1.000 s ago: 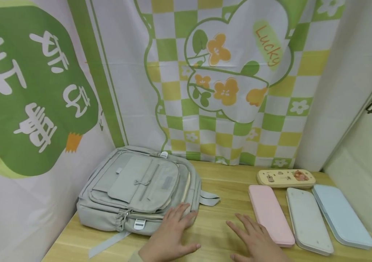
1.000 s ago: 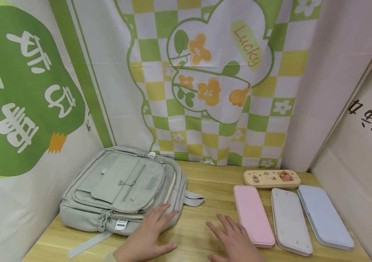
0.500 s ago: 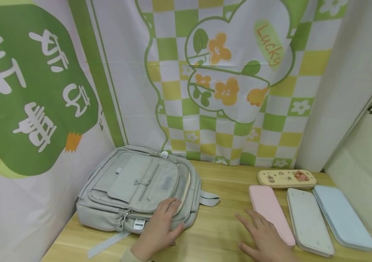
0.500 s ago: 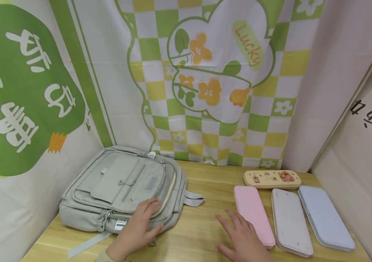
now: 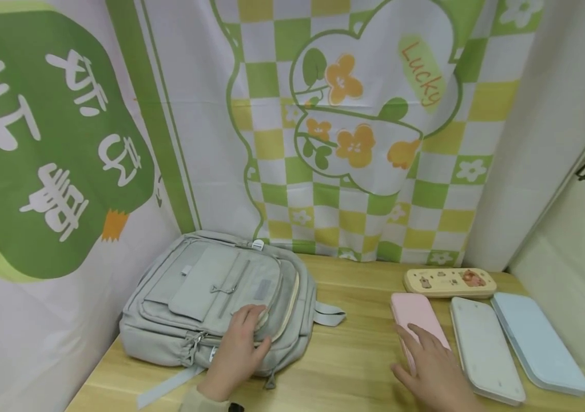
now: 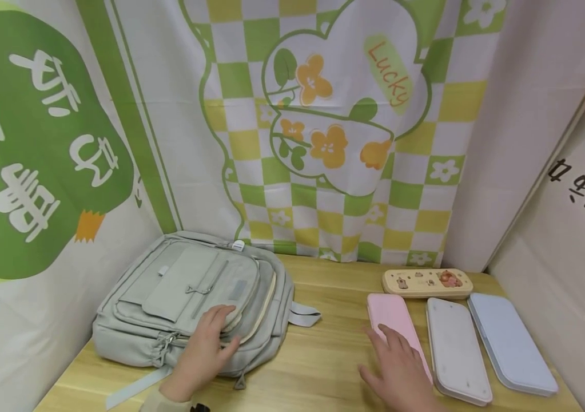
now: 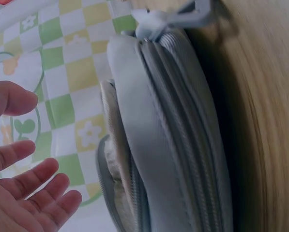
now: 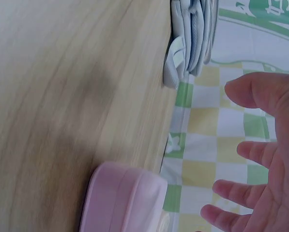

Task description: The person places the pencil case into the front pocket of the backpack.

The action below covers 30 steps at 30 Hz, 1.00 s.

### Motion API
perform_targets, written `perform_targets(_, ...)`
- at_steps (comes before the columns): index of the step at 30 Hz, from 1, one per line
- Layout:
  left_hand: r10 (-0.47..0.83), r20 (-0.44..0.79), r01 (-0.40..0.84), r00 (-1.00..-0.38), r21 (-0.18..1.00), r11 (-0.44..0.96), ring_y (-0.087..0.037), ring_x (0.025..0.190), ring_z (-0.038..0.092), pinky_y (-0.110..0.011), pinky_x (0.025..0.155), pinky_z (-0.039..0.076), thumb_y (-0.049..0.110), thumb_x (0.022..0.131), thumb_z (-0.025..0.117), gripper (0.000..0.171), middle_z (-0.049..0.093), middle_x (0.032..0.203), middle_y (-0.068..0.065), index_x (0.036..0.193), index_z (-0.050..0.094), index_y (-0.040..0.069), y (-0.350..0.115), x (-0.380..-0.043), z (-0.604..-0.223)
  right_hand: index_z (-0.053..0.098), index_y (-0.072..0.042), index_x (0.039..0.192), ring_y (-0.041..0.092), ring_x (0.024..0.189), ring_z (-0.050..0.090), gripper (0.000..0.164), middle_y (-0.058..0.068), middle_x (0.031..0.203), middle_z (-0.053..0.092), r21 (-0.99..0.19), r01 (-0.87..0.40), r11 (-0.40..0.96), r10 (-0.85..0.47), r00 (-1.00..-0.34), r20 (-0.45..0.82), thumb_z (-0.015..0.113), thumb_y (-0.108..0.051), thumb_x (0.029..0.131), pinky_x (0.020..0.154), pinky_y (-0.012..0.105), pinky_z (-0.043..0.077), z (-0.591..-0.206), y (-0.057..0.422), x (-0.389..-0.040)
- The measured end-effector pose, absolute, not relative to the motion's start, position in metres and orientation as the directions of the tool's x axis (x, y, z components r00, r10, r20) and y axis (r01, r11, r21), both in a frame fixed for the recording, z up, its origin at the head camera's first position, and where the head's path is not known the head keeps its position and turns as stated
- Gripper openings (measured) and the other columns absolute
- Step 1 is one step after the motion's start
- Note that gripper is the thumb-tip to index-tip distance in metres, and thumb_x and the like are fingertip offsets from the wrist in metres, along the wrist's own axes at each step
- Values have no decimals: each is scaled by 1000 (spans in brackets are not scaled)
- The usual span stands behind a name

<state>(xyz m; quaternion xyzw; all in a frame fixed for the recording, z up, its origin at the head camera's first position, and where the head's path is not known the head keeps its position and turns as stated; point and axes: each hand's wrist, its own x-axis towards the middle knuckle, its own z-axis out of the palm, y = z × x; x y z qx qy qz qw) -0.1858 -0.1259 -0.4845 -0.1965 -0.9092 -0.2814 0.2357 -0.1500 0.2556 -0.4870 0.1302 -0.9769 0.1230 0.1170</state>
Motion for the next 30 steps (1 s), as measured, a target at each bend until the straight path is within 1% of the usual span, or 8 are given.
perform_targets(7, 170, 497, 421, -851, 452, 786, -37, 113, 60, -51, 92, 54, 5, 83, 81, 52, 59, 123, -20, 130, 60, -3, -133, -190, -489, 59, 1, 138, 51, 114, 57, 68, 29, 130, 58, -237, -273, 933, -191, -928, 319, 84, -31, 84, 87, 68, 48, -496, 271, -154)
perform_targets(10, 158, 493, 409, -856, 456, 791, -38, 111, 61, -51, 91, 54, 4, 83, 81, 52, 59, 122, -20, 129, 59, -4, -137, -191, -491, 56, 2, 141, 55, 115, 55, 69, 33, 132, 55, -264, -223, 939, -146, -948, 282, 81, -32, 86, 83, 72, 47, -498, 277, -153)
perform_targets(12, 153, 495, 404, -855, 453, 795, -38, 110, 62, -51, 91, 55, 4, 84, 81, 51, 59, 122, -21, 129, 59, -4, -138, -193, -492, 53, 3, 142, 58, 114, 54, 70, 36, 133, 52, -283, -184, 941, -111, -960, 256, 79, -33, 88, 78, 73, 48, -498, 280, -152)
perform_targets(14, 144, 500, 400, -854, 453, 796, -39, 109, 62, -52, 90, 55, 4, 84, 81, 50, 60, 121, -22, 128, 59, -5, -139, -194, -492, 51, 4, 143, 60, 113, 53, 71, 38, 134, 50, -304, -155, 940, -81, -967, 242, 77, -34, 89, 75, 75, 47, -498, 282, -152)
perform_targets(18, 127, 482, 378, -867, 470, 798, -40, 108, 63, -53, 90, 55, 5, 86, 80, 48, 60, 121, -23, 128, 59, -7, -140, -197, -493, 49, 7, 143, 64, 115, 49, 73, 42, 135, 48, -329, -121, 936, -50, -975, 215, 76, -35, 90, 81, 76, 45, -500, 288, -151)
perform_targets(21, 115, 453, 353, -884, 484, 800, -40, 109, 63, -53, 90, 54, 8, 89, 79, 46, 61, 121, -23, 128, 60, -6, -141, -198, -494, 47, 8, 143, 66, 120, 45, 74, 45, 136, 45, -354, -89, 931, -30, -985, 167, 75, -36, 91, 89, 77, 41, -502, 291, -151)
perform_targets(26, 122, 421, 336, -899, 482, 809, -37, 105, 65, -51, 87, 55, 11, 92, 78, 43, 63, 118, -21, 128, 61, -6, -138, -204, -494, 45, 11, 143, 65, 125, 40, 75, 47, 137, 42, -397, -65, 915, -15, -992, 127, 75, -35, 92, 99, 76, 34, -505, 295, -150)
perform_targets(30, 123, 409, 322, -904, 465, 825, -35, 99, 67, -49, 84, 57, 10, 91, 78, 38, 65, 112, -18, 124, 64, -5, -135, -206, -496, 43, 12, 143, 64, 126, 38, 76, 48, 138, 39, -413, -45, 910, -7, -996, 93, 74, -36, 93, 101, 75, 32, -508, 297, -148)
